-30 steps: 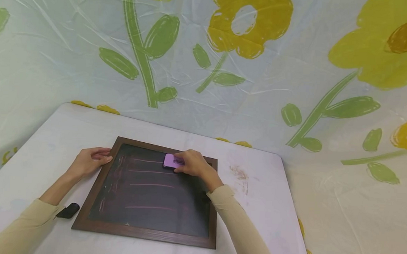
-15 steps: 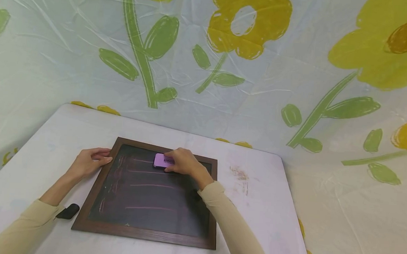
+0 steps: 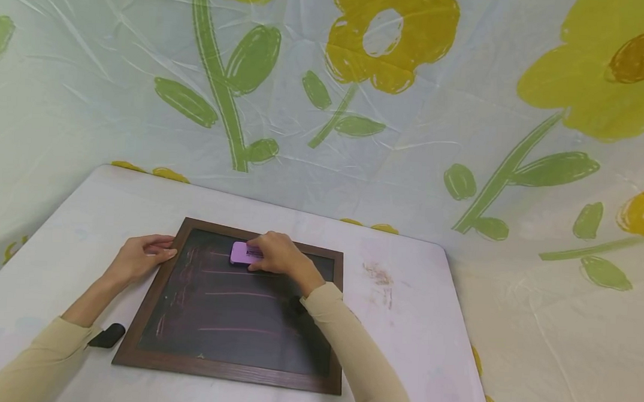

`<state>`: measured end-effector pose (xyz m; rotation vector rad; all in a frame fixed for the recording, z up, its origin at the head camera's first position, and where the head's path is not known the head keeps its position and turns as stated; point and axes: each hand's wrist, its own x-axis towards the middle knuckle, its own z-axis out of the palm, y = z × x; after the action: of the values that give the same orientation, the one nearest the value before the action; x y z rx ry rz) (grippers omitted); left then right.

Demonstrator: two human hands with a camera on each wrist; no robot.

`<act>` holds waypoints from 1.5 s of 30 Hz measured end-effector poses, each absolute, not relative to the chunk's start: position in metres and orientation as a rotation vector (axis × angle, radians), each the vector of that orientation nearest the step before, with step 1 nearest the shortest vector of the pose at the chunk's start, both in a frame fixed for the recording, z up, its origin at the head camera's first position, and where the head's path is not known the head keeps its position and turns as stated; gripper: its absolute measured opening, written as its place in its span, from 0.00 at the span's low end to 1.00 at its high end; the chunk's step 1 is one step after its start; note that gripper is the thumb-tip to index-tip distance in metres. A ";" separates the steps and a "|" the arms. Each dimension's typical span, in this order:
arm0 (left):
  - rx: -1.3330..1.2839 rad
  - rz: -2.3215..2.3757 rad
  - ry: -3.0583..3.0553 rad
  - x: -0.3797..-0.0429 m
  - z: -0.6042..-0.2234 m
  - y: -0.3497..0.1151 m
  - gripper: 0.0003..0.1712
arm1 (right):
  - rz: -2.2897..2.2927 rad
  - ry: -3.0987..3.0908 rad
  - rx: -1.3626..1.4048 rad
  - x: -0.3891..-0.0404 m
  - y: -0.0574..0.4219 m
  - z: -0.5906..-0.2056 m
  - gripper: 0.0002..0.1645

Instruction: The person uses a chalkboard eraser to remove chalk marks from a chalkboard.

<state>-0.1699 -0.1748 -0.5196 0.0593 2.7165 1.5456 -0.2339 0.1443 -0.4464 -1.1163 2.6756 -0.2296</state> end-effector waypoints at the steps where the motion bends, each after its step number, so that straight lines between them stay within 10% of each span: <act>1: 0.060 1.545 2.719 -0.170 -0.520 -0.175 0.26 | -0.224 2.675 -1.117 -0.234 0.143 -0.446 0.33; 45: 0.085 1.538 2.721 -0.169 -0.518 -0.175 0.26 | 0.089 2.592 -1.242 -0.235 0.084 -0.439 0.26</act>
<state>-0.1686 -0.1750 -0.5179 0.0854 2.7207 1.5381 -0.2350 0.0840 -0.4394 -1.2420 2.5917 0.0885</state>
